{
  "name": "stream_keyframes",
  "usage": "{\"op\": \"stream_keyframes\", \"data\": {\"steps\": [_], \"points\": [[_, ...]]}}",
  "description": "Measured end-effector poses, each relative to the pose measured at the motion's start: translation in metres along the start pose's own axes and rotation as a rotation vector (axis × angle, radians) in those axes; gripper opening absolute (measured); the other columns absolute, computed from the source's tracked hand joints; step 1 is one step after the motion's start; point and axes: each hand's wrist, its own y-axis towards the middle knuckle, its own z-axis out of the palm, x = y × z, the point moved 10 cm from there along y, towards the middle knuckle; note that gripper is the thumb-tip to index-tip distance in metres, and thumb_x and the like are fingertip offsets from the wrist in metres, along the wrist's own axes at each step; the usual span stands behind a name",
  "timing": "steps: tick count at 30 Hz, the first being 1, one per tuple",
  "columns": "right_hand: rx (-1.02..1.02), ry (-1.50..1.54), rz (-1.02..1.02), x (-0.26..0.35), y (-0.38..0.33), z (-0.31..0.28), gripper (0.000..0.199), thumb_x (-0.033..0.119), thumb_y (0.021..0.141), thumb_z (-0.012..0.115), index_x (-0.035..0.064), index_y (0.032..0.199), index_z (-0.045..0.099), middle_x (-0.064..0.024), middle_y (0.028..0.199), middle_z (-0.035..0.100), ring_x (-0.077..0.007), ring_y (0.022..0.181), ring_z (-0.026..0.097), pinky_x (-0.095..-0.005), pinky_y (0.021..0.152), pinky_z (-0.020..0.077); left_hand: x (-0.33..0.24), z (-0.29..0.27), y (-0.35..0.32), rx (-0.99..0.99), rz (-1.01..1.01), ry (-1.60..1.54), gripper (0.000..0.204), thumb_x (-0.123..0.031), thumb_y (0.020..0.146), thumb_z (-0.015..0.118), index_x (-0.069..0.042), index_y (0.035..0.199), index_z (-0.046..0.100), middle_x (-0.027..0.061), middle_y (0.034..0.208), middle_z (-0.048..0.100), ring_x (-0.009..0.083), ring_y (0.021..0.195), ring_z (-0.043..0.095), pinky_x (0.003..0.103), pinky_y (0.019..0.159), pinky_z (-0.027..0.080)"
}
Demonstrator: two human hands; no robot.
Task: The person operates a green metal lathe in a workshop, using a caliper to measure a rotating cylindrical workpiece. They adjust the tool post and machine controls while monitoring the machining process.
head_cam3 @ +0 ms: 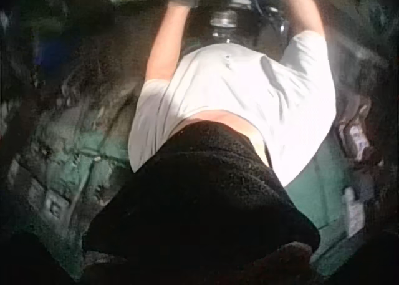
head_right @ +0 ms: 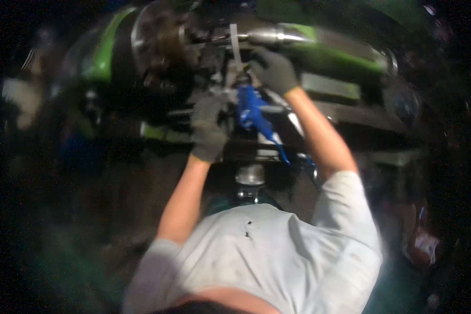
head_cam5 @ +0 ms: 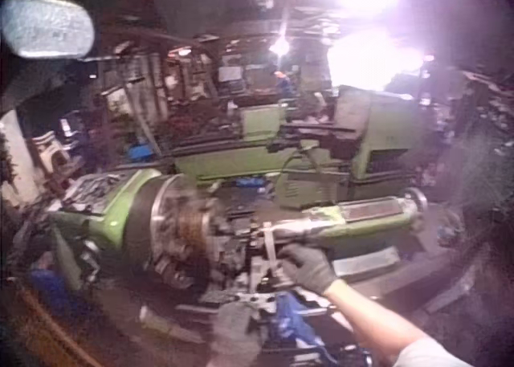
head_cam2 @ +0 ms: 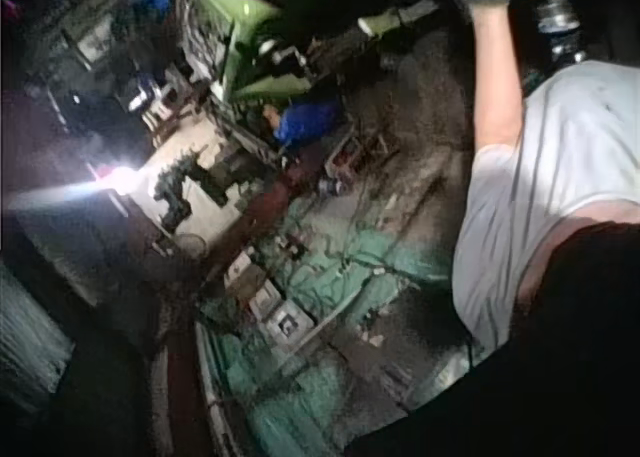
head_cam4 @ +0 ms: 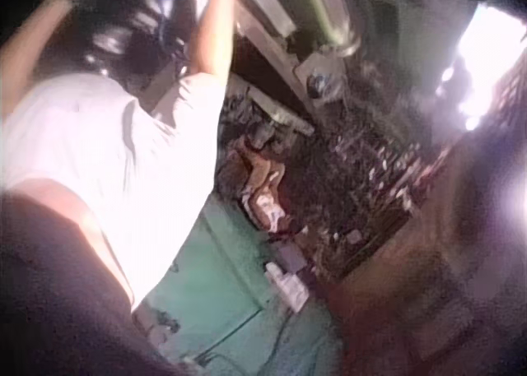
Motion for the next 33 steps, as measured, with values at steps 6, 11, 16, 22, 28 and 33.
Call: {"op": "stream_keyframes", "data": {"steps": [6,11,16,22,28,33], "points": [[0.110,-0.354,-0.230,-0.004,-0.001,0.035,0.045,0.027,0.088,0.074,0.0131,0.130,0.067,-0.0173,0.119,0.072,-0.0371,0.109,0.068,-0.0480,0.095,0.0543,0.012,0.006,-0.012,-0.029,0.024,-0.002,0.046,-0.019,0.085,0.079,-0.003,0.126,0.065,0.0201,0.130,0.063,0.0427,0.126,0.055,0.052,0.109,0.044],[0.056,-0.287,-0.181,-0.002,-0.003,0.017,0.025,0.017,0.093,0.064,0.0112,0.116,0.072,-0.0187,0.104,0.075,-0.0393,0.096,0.072,-0.0469,0.086,0.0569,0.003,-0.054,-0.049,-0.043,-0.060,-0.035,0.048,-0.016,0.092,0.073,-0.002,0.135,0.059,0.0214,0.144,0.054,0.0418,0.133,0.051,0.051,0.113,0.041],[0.175,-0.366,-0.101,-0.001,-0.008,0.037,0.026,0.029,0.098,0.057,0.0126,0.101,0.076,-0.0174,0.089,0.075,-0.0361,0.082,0.074,-0.0461,0.076,0.0587,0.095,-0.075,-0.178,0.046,-0.361,0.073,0.048,-0.026,0.093,0.072,-0.005,0.135,0.061,0.0192,0.140,0.058,0.0385,0.130,0.053,0.050,0.110,0.044],[-0.039,-0.543,-0.352,0.022,-0.031,0.016,0.022,0.026,0.097,0.062,0.0096,0.106,0.074,-0.0168,0.092,0.075,-0.0339,0.085,0.074,-0.0440,0.077,0.0581,0.224,-0.111,-0.378,0.373,-0.736,0.147,0.047,-0.030,0.097,0.067,-0.003,0.136,0.062,0.0236,0.146,0.056,0.0438,0.137,0.049,0.050,0.117,0.038],[0.001,-0.418,-0.231,-0.004,-0.026,0.022,0.022,0.022,0.097,0.064,0.0084,0.113,0.073,-0.0157,0.100,0.075,-0.0306,0.092,0.073,-0.0415,0.082,0.0575,0.285,-0.124,-0.538,0.681,-0.526,0.639,0.048,-0.034,0.101,0.060,-0.003,0.137,0.063,0.0227,0.145,0.058,0.0422,0.136,0.051,0.050,0.116,0.040],[0.040,-0.256,-0.106,-0.058,-0.010,0.036,0.025,0.020,0.098,0.067,0.0073,0.119,0.072,-0.0148,0.106,0.075,-0.0278,0.099,0.073,-0.0394,0.086,0.0569,0.246,-0.151,-0.367,0.196,-0.778,0.225,0.040,-0.030,0.102,0.061,-0.001,0.129,0.068,0.0208,0.132,0.066,0.0394,0.124,0.060,0.047,0.109,0.045]]}}
